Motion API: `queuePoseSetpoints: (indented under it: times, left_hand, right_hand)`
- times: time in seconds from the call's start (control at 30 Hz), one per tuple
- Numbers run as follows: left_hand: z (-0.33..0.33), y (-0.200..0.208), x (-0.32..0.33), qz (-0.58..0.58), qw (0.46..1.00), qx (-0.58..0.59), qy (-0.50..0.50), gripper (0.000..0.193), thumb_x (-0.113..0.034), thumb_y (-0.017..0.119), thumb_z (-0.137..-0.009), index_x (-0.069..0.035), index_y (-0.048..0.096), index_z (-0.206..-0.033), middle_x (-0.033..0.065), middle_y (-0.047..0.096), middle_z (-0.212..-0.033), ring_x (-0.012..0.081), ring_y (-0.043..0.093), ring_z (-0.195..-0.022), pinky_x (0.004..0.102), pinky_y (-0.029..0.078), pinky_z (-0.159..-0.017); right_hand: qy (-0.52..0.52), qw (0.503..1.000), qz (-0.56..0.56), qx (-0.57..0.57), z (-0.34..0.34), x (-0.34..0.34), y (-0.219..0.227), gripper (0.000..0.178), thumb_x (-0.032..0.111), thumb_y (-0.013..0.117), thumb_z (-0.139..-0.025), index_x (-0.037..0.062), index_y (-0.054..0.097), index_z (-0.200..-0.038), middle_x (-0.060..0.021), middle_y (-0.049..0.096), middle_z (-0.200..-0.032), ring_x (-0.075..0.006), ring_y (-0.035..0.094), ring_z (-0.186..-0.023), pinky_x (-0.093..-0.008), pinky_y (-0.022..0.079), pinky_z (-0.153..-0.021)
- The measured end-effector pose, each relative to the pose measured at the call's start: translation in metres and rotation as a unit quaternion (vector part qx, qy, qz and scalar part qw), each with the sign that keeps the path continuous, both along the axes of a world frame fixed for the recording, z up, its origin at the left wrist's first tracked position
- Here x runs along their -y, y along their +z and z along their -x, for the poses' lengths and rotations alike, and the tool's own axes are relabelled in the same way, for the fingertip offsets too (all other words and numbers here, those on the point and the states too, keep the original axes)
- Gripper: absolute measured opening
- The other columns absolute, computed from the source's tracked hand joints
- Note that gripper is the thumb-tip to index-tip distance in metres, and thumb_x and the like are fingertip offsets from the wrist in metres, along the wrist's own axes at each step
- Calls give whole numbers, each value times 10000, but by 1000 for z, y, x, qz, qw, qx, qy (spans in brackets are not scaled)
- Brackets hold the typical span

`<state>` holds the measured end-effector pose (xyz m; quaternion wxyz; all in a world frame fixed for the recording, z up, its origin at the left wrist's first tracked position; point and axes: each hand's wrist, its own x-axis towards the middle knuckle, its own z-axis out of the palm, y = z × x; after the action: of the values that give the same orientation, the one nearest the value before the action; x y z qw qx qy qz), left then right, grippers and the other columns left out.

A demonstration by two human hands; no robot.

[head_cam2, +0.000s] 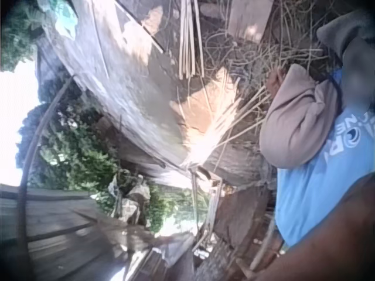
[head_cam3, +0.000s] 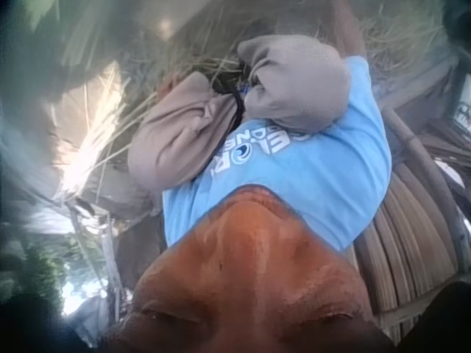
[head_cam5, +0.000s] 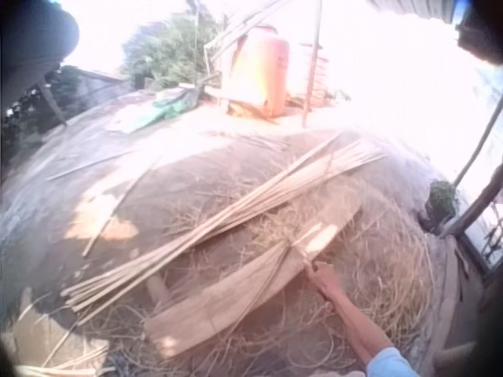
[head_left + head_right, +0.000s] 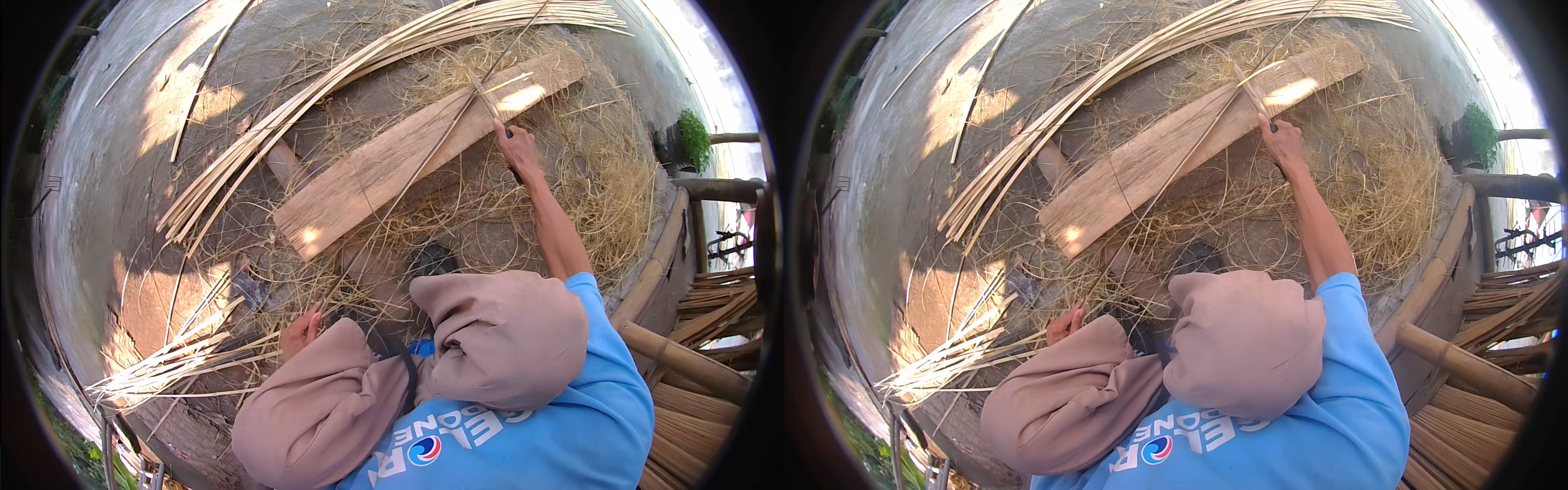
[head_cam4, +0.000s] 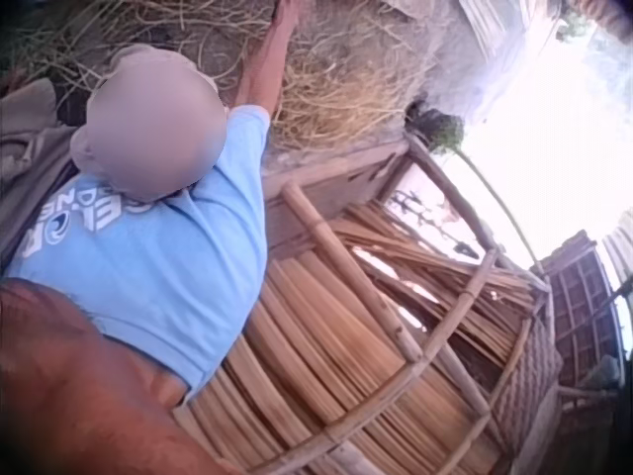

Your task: The person sits on the ground and uses a knife to split long bamboo strips into thinner pieces on a wooden board. The person repeatedly picks up strips, splits them, and places the finished pieces aside.

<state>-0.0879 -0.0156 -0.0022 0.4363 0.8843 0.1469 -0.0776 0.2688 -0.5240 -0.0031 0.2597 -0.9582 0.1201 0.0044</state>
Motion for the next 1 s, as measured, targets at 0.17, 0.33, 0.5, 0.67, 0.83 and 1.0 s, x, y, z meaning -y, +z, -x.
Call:
queuePoseSetpoints:
  times: [0.17,0.33,0.5,0.67,0.83,1.0]
  left_hand:
    - [7,3,1,-24,990,-140,13,315,-377,625,-1039,-108,782,-1086,88,639,-666,133,566,-604,325,448,-588]
    - [-44,7,18,107,976,-190,4,452,-421,569,-1055,-72,731,-818,-8,429,-540,89,395,-537,338,280,-509]
    - [-39,0,23,2,994,-108,-14,430,-426,571,-1054,-96,711,-816,52,506,-561,164,481,-523,354,359,-524]
    - [-41,-4,29,-69,996,-53,-16,407,-438,561,-1056,-121,718,-855,91,576,-592,227,558,-529,390,415,-532]
    - [7,-6,5,-175,980,-98,1,349,-430,545,-1063,-169,739,-934,109,628,-640,298,611,-534,430,439,-525]
    - [36,-27,-39,36,989,-145,-19,404,-416,565,-1061,-82,679,-864,38,538,-561,187,525,-485,383,382,-491]
  right_hand:
    - [40,997,-64,-30,51,-66,2,681,598,573,-997,-40,638,-768,-248,608,-629,-363,591,-595,-472,459,-610]
    - [355,930,-76,-55,213,-167,11,544,561,649,-964,25,663,-867,-200,675,-746,-395,676,-676,-505,515,-614]
    - [149,985,-45,-78,101,-86,8,577,561,643,-976,10,656,-807,-149,590,-598,-273,627,-579,-438,490,-552]
    - [39,998,-22,-38,28,-33,24,688,634,556,-996,12,586,-705,-139,551,-545,-280,556,-529,-458,456,-561]
    - [273,959,-43,-55,113,-115,-6,656,642,575,-982,21,590,-774,-131,545,-550,-302,585,-552,-470,475,-576]
    - [-40,999,-12,27,-12,4,-20,708,639,526,-1004,-13,545,-725,-121,549,-542,-263,592,-465,-415,442,-449]
